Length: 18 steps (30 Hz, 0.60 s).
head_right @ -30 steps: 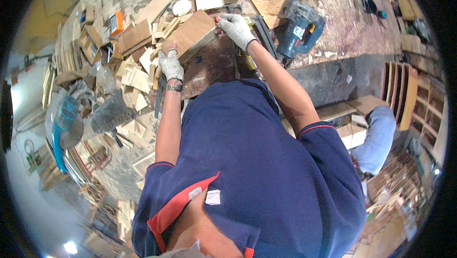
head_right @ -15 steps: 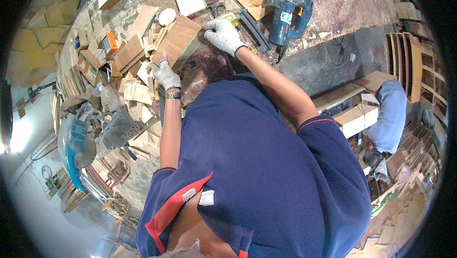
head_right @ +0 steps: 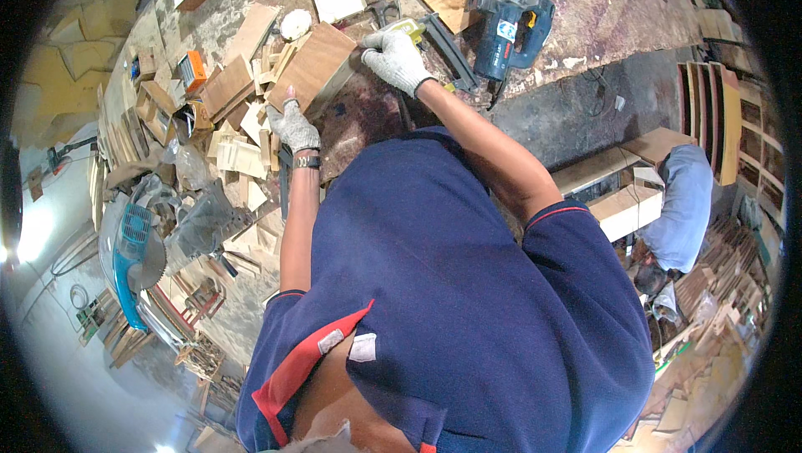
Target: The person uses a pneumatic nail gun to fasten small wooden pieces into box-like structures on a cluttered workbench. They repeatedly pick up pieces, align them, and drive nails to join the parts.
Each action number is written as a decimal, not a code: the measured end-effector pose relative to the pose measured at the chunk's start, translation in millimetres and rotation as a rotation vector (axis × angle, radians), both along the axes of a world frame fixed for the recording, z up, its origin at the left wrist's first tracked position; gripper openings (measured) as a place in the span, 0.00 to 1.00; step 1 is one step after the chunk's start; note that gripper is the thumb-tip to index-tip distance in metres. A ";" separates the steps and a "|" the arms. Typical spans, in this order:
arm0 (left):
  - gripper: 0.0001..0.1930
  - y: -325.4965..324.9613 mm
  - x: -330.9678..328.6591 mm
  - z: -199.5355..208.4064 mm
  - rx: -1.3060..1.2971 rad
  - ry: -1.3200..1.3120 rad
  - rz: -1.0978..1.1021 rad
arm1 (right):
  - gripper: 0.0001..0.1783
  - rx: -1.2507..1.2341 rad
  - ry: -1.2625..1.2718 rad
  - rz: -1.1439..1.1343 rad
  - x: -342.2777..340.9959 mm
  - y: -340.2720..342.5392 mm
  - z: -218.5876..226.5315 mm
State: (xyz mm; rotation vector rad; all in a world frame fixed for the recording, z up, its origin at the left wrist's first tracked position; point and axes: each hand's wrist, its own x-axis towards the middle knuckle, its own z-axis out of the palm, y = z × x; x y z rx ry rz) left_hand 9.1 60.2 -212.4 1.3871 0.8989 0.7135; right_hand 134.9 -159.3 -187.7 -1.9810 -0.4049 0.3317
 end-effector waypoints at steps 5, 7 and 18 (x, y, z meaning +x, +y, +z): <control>0.37 1.7 0.0 1.2 0.065 0.007 -0.036 | 0.21 -0.019 0.037 -0.002 0.9 0.2 1.6; 0.35 1.5 -0.5 3.4 0.093 0.077 -0.035 | 0.21 -0.055 0.041 0.012 0.9 0.4 3.1; 0.45 7.6 -1.3 -14.1 0.156 0.104 -0.007 | 0.22 -0.058 0.140 -0.021 -2.5 2.1 9.9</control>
